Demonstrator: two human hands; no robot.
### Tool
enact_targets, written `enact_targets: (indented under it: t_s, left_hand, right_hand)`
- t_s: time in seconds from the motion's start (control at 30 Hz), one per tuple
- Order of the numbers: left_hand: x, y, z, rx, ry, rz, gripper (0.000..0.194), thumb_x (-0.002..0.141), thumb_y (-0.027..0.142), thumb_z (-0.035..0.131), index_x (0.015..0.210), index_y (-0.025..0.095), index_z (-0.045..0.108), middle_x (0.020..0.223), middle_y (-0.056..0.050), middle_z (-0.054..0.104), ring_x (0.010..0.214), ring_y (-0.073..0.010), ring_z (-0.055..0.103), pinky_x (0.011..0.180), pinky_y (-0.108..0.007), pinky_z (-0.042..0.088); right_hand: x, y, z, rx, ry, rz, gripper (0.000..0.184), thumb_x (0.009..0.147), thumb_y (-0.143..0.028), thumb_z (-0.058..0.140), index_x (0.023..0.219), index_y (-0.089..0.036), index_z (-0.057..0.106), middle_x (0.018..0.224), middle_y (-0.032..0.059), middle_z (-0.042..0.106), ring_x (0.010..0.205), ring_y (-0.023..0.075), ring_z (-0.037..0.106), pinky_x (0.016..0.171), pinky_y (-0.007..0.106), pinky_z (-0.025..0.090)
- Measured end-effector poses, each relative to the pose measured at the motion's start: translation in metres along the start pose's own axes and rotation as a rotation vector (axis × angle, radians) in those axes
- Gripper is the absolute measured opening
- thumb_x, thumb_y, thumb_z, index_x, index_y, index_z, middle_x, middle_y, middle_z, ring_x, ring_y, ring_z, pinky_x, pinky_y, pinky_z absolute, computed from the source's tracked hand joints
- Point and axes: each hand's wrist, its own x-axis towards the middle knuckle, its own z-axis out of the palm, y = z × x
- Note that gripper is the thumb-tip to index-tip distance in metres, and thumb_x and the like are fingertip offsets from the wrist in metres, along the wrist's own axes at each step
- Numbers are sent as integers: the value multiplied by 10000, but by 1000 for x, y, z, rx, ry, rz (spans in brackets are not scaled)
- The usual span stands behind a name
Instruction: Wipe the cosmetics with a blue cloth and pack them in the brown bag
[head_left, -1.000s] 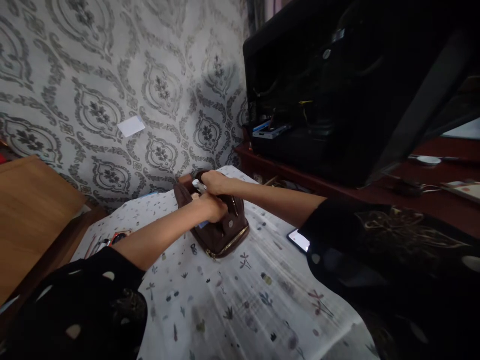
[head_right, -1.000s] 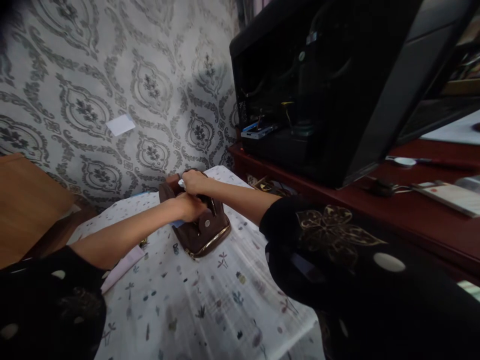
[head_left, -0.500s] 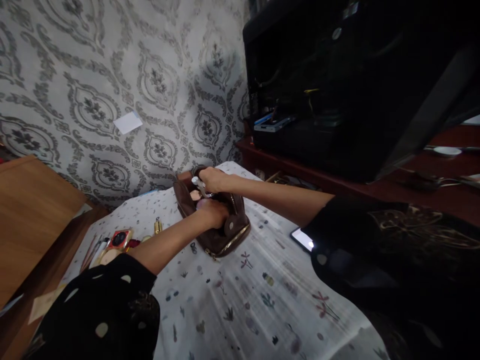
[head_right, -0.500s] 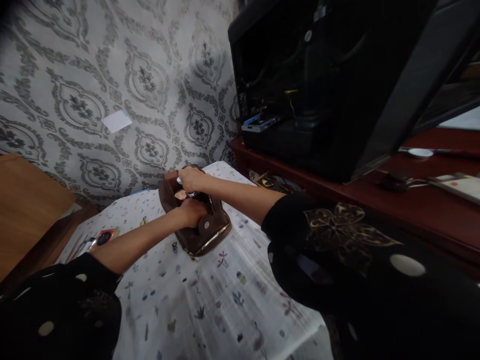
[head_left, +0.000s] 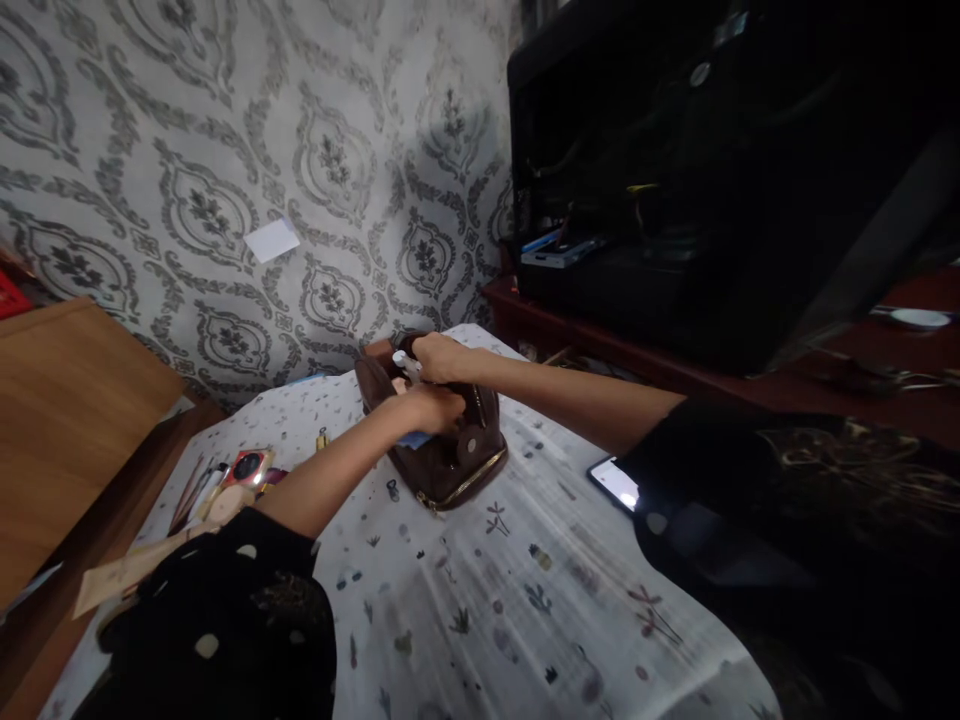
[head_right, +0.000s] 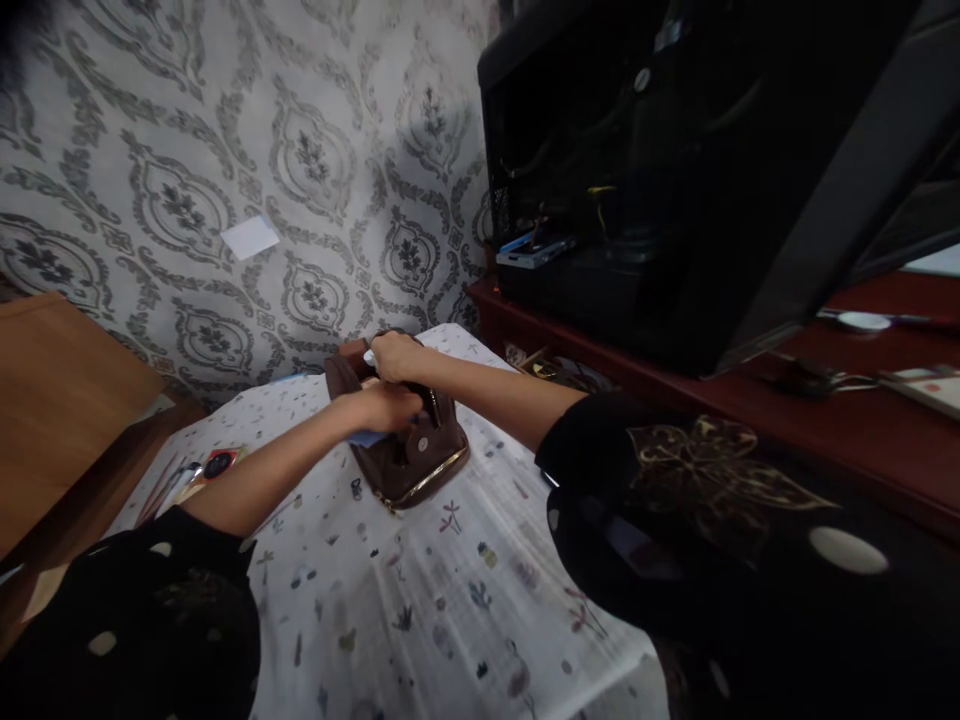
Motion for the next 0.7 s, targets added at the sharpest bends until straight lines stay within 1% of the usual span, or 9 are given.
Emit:
enact_targets:
  t_s: [0.07,0.13,0.2,0.27,0.33,0.4,0.43,0.57,0.7]
  left_hand:
    - [-14,-7,-19,-80,-42,56,236,830,288,633,1025,207,739,1035,-77,754,895,-240,693,776,-301,505]
    - [-33,-18,-34,-249,-19,180,240,840,231,588,1029,235,736,1081,-17,749,965,-195,677,849,-263,485]
    - [-57,-30,-43,-420,141,192,233,842,227,564,990,208,743,1058,-21,753,992,-185,670,900,-260,469]
    - [-82,-43,-42,-585,369,87,249,855,281,546,984,186,737,1023,-43,756,970,-194,678,899,-283,479]
    - [-105,-54,-34,-758,577,-26,284,850,352,564,995,165,721,1013,-72,753,975,-214,682,895,-305,494]
    - [-122,-62,-18,-881,705,-135,328,835,419,588,977,149,708,960,-88,753,924,-225,692,846,-309,516]
    - [-129,-64,-9,-914,740,-182,345,827,444,598,964,147,705,934,-89,752,895,-226,693,815,-306,522]
    - [-144,-65,30,-954,794,-286,391,809,500,597,927,143,705,840,-77,740,809,-221,684,725,-287,520]
    - [-151,-58,61,-960,773,-327,394,827,512,574,936,157,705,842,-61,736,802,-214,678,740,-291,520]
  right_hand:
    - [-2,-1,-6,9,-4,2,368,839,-213,638,1191,-117,688,1185,168,699,1100,273,668,829,262,532]
    - [-4,-1,-13,19,-8,2,335,875,-259,609,1163,-115,705,1129,157,722,1060,258,685,806,245,531]
    - [-7,0,-18,22,-4,2,338,899,-295,591,1155,-110,711,1096,156,733,1040,252,692,793,238,529]
    - [-9,1,-20,14,14,11,345,916,-301,572,1159,-96,706,1115,173,724,1068,260,682,809,248,524]
    - [-10,2,-18,3,39,18,334,933,-286,547,1152,-90,706,1144,186,711,1107,268,666,835,260,518]
    - [-10,3,-14,-6,68,14,324,946,-269,518,1152,-101,701,1165,184,703,1128,264,655,856,267,513]
    - [-9,2,-11,-9,82,7,325,948,-274,511,1161,-114,696,1174,178,700,1132,261,653,860,270,514]
    - [-1,-4,0,-26,127,0,365,942,-342,519,1218,-150,663,1227,176,673,1146,275,643,882,313,524]
    - [14,-14,6,-48,143,36,331,914,-267,557,1197,-146,678,1230,192,667,1154,287,640,907,346,520]
